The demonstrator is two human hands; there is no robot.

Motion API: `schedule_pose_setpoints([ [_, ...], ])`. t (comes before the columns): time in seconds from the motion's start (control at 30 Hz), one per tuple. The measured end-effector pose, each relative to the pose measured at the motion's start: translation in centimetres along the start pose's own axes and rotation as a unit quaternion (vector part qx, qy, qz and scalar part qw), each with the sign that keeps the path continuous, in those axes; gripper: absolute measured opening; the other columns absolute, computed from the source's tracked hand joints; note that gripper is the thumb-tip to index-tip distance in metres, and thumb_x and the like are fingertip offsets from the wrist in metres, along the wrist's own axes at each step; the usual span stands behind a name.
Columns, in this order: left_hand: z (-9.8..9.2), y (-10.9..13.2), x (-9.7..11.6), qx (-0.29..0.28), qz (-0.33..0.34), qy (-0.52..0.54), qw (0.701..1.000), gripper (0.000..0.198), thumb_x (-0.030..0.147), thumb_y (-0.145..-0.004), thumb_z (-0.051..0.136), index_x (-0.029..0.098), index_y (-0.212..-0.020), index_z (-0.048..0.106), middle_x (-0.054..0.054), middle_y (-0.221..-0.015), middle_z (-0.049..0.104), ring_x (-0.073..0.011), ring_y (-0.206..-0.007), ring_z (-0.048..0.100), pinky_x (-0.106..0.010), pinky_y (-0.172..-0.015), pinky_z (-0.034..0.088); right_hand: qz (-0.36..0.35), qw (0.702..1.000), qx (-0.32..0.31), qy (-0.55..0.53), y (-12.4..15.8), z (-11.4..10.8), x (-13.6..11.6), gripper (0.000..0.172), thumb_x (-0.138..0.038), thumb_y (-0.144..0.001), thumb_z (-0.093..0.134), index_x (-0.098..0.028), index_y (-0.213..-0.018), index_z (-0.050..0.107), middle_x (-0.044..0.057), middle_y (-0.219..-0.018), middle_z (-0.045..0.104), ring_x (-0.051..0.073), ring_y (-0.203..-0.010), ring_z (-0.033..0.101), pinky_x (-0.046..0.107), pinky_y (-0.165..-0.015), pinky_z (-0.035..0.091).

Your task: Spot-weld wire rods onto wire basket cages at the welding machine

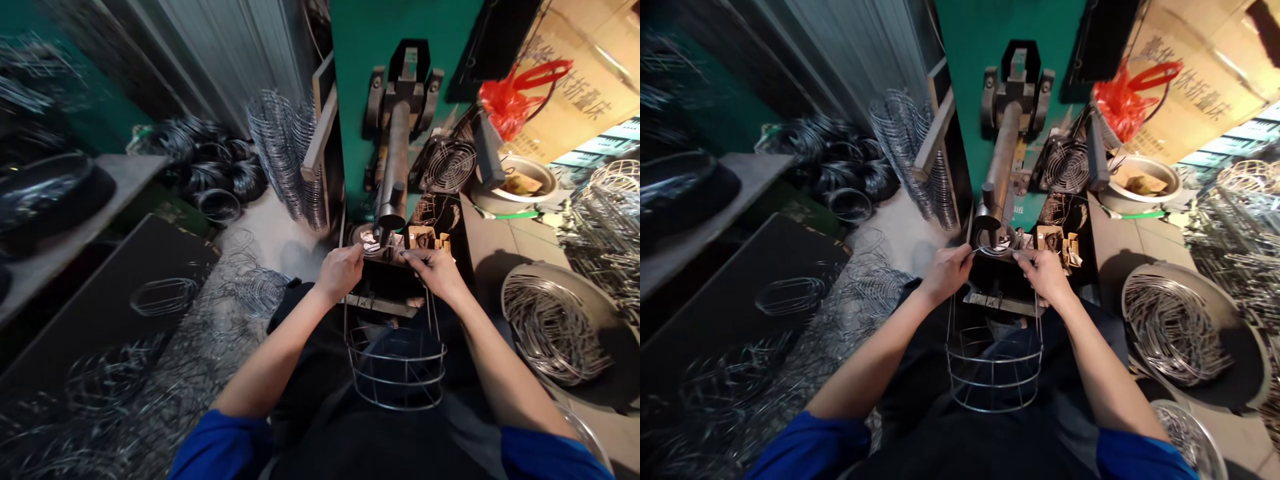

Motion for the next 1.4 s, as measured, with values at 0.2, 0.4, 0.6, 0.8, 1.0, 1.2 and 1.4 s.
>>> schedule_pose_setpoints([
  [0.2,0.24,0.02,0.02,-0.008,-0.003,-0.010,1.000,0.020,0.015,-0.098,0.046,0.019,-0.084,0.059,-0.006,-0.076,0.068,-0.0202,-0.071,0.063,-0.029,-0.064,0.037,-0.015,1.000,0.011,-0.002,-0.10,0.01,0.20,0.035,-0.039,-0.092,0.057,-0.014,-0.101,0.080,0.007,-0.089,0.078,0.024,-0.077,0.071,0.031,-0.072,0.053],
  [0.4,0.18,0.08,0.18,-0.014,0.001,-0.023,1.000,0.021,0.017,-0.100,0.045,0.018,-0.086,0.061,-0.007,-0.079,0.068,-0.0205,-0.072,0.063,-0.030,-0.066,0.039,-0.016,1.000,0.010,-0.004,-0.06,-0.01,0.20,0.035,-0.040,-0.092,0.058,-0.015,-0.104,0.080,0.008,-0.094,0.079,0.027,-0.087,0.073,0.032,-0.078,0.055],
  [0.6,0.10,0.02,-0.01,-0.001,0.002,0.006,1.000,0.020,0.016,-0.097,0.046,0.019,-0.082,0.060,-0.005,-0.074,0.067,-0.0191,-0.067,0.061,-0.029,-0.065,0.039,-0.019,1.000,-0.001,-0.009,-0.18,-0.16,0.15,0.037,-0.043,-0.092,0.058,-0.015,-0.102,0.080,0.008,-0.093,0.078,0.026,-0.080,0.071,0.034,-0.074,0.055],
  [0.8,0.14,0.01,-0.09,0.012,0.010,0.017,1.000,0.021,0.015,-0.097,0.047,0.019,-0.081,0.059,-0.005,-0.072,0.066,-0.0184,-0.066,0.060,-0.028,-0.064,0.039,-0.015,1.000,-0.004,-0.004,-0.15,-0.25,0.03,0.040,-0.045,-0.093,0.056,-0.014,-0.101,0.080,0.006,-0.076,0.075,0.024,-0.072,0.068,0.031,-0.068,0.051],
  [1.0,0.04,-0.10,-0.01,0.001,0.009,0.012,1.000,0.021,0.016,-0.098,0.047,0.019,-0.081,0.058,-0.005,-0.072,0.066,-0.0195,-0.067,0.061,-0.029,-0.064,0.037,-0.002,1.000,-0.004,-0.014,-0.13,-0.12,0.11,0.040,-0.046,-0.091,0.058,-0.014,-0.099,0.081,0.007,-0.079,0.076,0.021,-0.064,0.066,0.029,-0.063,0.049],
  [1.2,0.07,-0.07,-0.04,0.008,0.006,0.004,1.000,0.019,0.017,-0.097,0.047,0.019,-0.081,0.058,-0.005,-0.072,0.067,-0.0194,-0.067,0.062,-0.029,-0.064,0.037,-0.005,1.000,0.008,-0.018,-0.14,0.04,0.39,0.038,-0.044,-0.091,0.059,-0.014,-0.103,0.080,0.008,-0.087,0.078,0.025,-0.074,0.070,0.033,-0.070,0.053],
  [1.4,0.46,0.17,-0.06,0.019,0.013,0.011,1.000,0.021,0.016,-0.098,0.046,0.019,-0.080,0.057,-0.005,-0.073,0.066,-0.0190,-0.067,0.062,-0.029,-0.064,0.038,-0.010,0.999,0.013,-0.029,-0.11,0.00,0.32,0.038,-0.045,-0.090,0.059,-0.016,-0.103,0.081,0.008,-0.092,0.078,0.026,-0.076,0.070,0.034,-0.071,0.053],
])
Point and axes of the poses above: each hand's wrist, its own y-axis away from the middle knuckle, its own z-axis out of the palm, x = y × z, the point moved 5 cm from there along -y, towards the middle knuckle
